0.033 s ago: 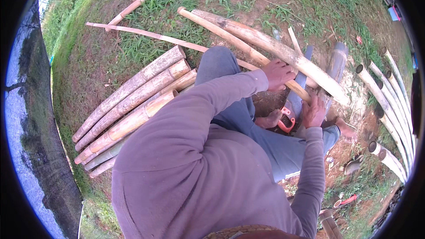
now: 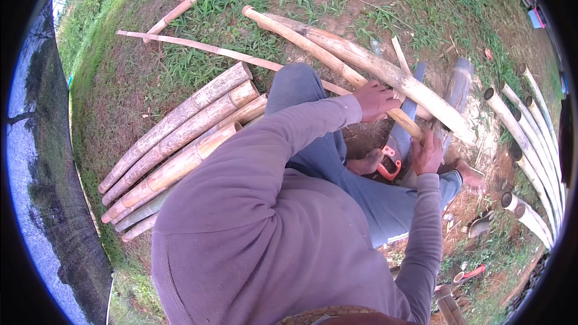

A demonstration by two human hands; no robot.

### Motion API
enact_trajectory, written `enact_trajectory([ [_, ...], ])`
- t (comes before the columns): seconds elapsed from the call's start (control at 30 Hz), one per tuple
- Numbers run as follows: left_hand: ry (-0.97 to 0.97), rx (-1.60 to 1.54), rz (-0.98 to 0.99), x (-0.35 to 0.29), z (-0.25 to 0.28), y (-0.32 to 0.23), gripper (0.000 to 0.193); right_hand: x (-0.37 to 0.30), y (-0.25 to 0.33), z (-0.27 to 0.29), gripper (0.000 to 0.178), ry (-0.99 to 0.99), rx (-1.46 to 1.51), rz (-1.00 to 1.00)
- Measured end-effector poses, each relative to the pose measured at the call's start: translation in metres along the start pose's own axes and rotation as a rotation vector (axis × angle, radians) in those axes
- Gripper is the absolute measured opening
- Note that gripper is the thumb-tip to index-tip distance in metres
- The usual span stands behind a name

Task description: The person uses a hand saw to cut bamboo poles into shorter sections. They position each pole on a wooden support, saw through it, and then move the cut pieces aside to a pile on the ground.

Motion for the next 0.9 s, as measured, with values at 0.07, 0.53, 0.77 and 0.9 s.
enact_trajectory([
  [0.07,-0.076,-0.012,-0.030,-0.001,-0.009,0.005,0.055,0.001,-0.007,-0.002,0.052,-0.017,0.041,0.010],
  [0.53,-0.009,-0.082,0.055,0.031,-0.037,0.022,0.057,0.033,-0.039,0.000,0.051,-0.023,0.111,0.038],
  [0.77,-0.033,-0.115,0.095,0.057,-0.032,0.022,0.053,0.046,-0.063,0.007,0.050,-0.048,-0.073,-0.024],
  [0.9,-0.100,-0.049,0.140,0.071,-0.024,0.024,0.055,0.064,-0.081,0.009,0.049,-0.126,-0.156,-0.074],
])
Point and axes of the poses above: each hand's wrist, its own x-axis towards the middle knuckle, its own z-axis out of the back of the hand, y = z × x, the point moved 9 cm from there along x, towards the middle knuckle, and after that the axes turned 10 degrees about z, right-handed, at the moved point
